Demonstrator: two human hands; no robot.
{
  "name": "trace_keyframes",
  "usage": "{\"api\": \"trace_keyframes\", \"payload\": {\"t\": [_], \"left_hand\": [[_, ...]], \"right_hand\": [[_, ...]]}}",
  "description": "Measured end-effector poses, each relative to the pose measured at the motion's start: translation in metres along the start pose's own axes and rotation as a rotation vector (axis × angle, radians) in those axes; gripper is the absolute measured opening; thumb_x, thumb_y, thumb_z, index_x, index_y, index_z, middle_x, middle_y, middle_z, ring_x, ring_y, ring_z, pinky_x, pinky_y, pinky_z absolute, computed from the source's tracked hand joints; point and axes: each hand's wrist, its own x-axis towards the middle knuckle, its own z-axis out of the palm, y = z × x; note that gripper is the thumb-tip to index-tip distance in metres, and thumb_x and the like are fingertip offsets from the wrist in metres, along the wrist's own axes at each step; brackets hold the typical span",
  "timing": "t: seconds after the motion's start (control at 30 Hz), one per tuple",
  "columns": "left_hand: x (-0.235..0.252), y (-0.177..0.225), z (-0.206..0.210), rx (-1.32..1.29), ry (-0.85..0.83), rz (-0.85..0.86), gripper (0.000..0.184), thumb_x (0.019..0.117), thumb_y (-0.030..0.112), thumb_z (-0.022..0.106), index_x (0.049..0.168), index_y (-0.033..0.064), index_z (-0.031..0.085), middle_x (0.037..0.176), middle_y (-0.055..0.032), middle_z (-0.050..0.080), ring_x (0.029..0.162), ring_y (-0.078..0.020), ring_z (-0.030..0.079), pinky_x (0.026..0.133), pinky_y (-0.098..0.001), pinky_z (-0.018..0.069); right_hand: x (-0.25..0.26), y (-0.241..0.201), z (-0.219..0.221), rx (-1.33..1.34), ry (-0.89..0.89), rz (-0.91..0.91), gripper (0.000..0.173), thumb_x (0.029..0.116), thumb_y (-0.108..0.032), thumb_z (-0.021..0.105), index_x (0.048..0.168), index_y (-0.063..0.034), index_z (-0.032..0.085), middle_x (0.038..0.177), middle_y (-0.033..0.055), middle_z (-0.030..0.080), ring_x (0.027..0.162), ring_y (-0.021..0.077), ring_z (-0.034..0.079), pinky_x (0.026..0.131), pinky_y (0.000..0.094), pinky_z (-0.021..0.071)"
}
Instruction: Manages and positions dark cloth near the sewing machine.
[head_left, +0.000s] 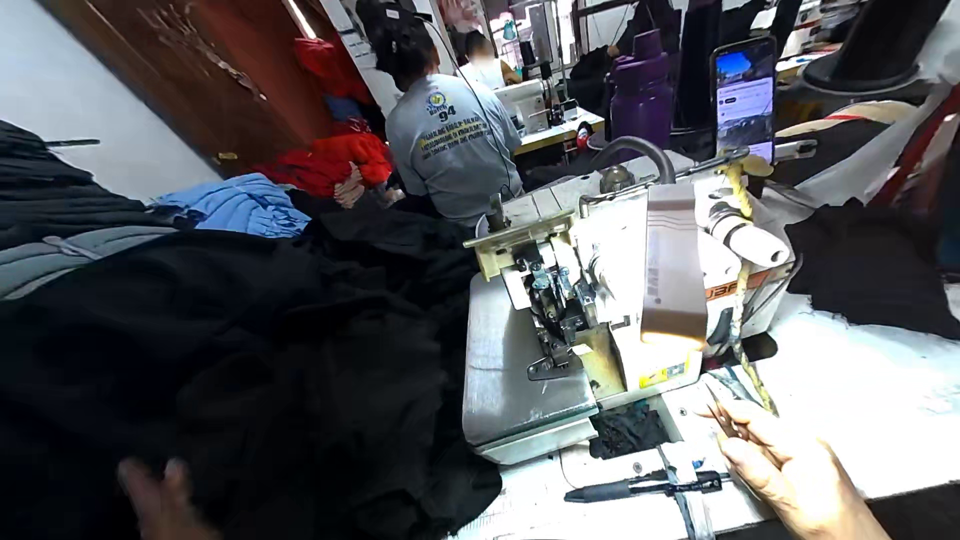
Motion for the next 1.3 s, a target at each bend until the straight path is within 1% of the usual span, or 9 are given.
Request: {"api": "trace_keyframes", "payload": {"t": [0.13, 0.27, 0.4, 0.57, 0.73, 0.93, 1.0, 1.13, 1.3], "left_hand": [[0.081, -0.011, 0.051, 0.253, -0.003, 0.195, 0.066, 0.1098, 0.034, 0.035, 0.160, -0.0048, 0.018, 0.165, -0.0340, 0.010, 0.152, -0.0560, 0.010, 0.117, -0.0726, 0.0166], [0.122, 0.043, 0.088, 0.400, -0.181, 0.095, 0.055, 0.1089, 0.012, 0.041, 0.161, 0.0011, 0.026, 0.166, -0.0329, 0.012, 0.149, -0.0631, 0.008, 0.108, -0.0840, 0.0123], [0.146, 0.081, 0.129, 0.407, -0.135, -0.176, 0.051, 0.1087, 0.009, 0.044, 0.159, 0.0079, 0.035, 0.168, -0.0281, 0.010, 0.151, -0.0601, 0.004, 0.106, -0.0849, 0.0102], [0.130, 0.049, 0.162, 0.496, -0.026, 0.002, 0.054, 0.1073, 0.010, 0.045, 0.160, 0.0076, 0.032, 0.168, -0.0274, 0.012, 0.149, -0.0623, 0.011, 0.101, -0.0837, 0.0213], [0.134, -0.036, 0.181, 0.305, 0.131, 0.047, 0.069, 0.1075, 0.049, 0.035, 0.165, 0.0155, 0.016, 0.170, -0.0211, 0.010, 0.153, -0.0553, 0.006, 0.105, -0.0860, 0.0118], [0.133, 0.037, 0.161, 0.164, 0.112, -0.163, 0.074, 0.1096, 0.050, 0.030, 0.162, -0.0006, 0.017, 0.165, -0.0335, 0.014, 0.151, -0.0601, 0.007, 0.112, -0.0799, 0.0067], [0.133, 0.038, 0.160, 0.117, 0.112, -0.171, 0.074, 0.1093, 0.049, 0.033, 0.162, -0.0007, 0.018, 0.165, -0.0346, 0.011, 0.151, -0.0591, 0.005, 0.113, -0.0790, 0.0046], [0.136, 0.024, 0.167, 0.117, 0.126, -0.164, 0.072, 0.1086, 0.048, 0.035, 0.162, 0.0017, 0.023, 0.166, -0.0324, 0.011, 0.153, -0.0540, 0.007, 0.115, -0.0768, 0.0066], [0.133, 0.028, 0.162, 0.064, 0.100, -0.162, 0.070, 0.1091, 0.047, 0.034, 0.162, 0.0019, 0.025, 0.167, -0.0305, 0.012, 0.154, -0.0532, 0.006, 0.114, -0.0771, 0.0066]], "right_hand": [[-0.002, 0.000, -0.004, 0.046, -0.019, 0.054, 0.045, 0.0998, -0.032, 0.059, 0.113, 0.0104, 0.068, 0.081, 0.0004, 0.066, 0.066, -0.0082, 0.052, 0.062, 0.0105, 0.0458], [-0.003, -0.001, -0.010, 0.058, -0.079, 0.066, 0.044, 0.1010, -0.027, 0.057, 0.117, 0.0139, 0.063, 0.080, -0.0004, 0.063, 0.068, -0.0063, 0.052, 0.064, 0.0126, 0.0462], [-0.004, -0.001, -0.010, 0.054, -0.091, 0.059, 0.040, 0.1004, -0.022, 0.057, 0.116, 0.0144, 0.063, 0.079, 0.0001, 0.063, 0.068, -0.0061, 0.053, 0.064, 0.0129, 0.0466], [-0.005, -0.005, -0.011, 0.020, -0.103, 0.057, 0.036, 0.0995, -0.016, 0.056, 0.116, 0.0153, 0.064, 0.084, 0.0100, 0.067, 0.070, -0.0014, 0.056, 0.067, 0.0166, 0.0485], [-0.004, -0.022, -0.008, -0.110, -0.034, 0.029, 0.035, 0.0934, -0.009, 0.063, 0.121, 0.0131, 0.067, 0.098, 0.0217, 0.074, 0.081, 0.0160, 0.069, 0.078, 0.0269, 0.0554], [0.019, -0.028, -0.080, -0.684, 0.216, -0.310, 0.045, 0.0976, -0.035, 0.059, 0.126, -0.0017, 0.071, 0.081, 0.0130, 0.070, 0.060, 0.0196, 0.063, 0.053, 0.0303, 0.0520], [0.027, -0.012, -0.102, -0.829, 0.288, -0.367, 0.049, 0.1011, -0.044, 0.049, 0.125, -0.0076, 0.073, 0.080, 0.0084, 0.068, 0.063, 0.0181, 0.062, 0.057, 0.0288, 0.0525], [0.017, 0.023, -0.100, -0.921, 0.113, -0.359, 0.036, 0.0910, -0.027, 0.064, 0.119, -0.0066, 0.076, 0.095, 0.0133, 0.075, 0.086, 0.0346, 0.074, 0.074, 0.0542, 0.0597], [0.006, 0.045, -0.081, -0.987, 0.029, -0.356, 0.023, 0.0903, -0.021, 0.068, 0.106, -0.0090, 0.079, 0.105, 0.0087, 0.076, 0.098, 0.0313, 0.074, 0.080, 0.0508, 0.0598]]}}
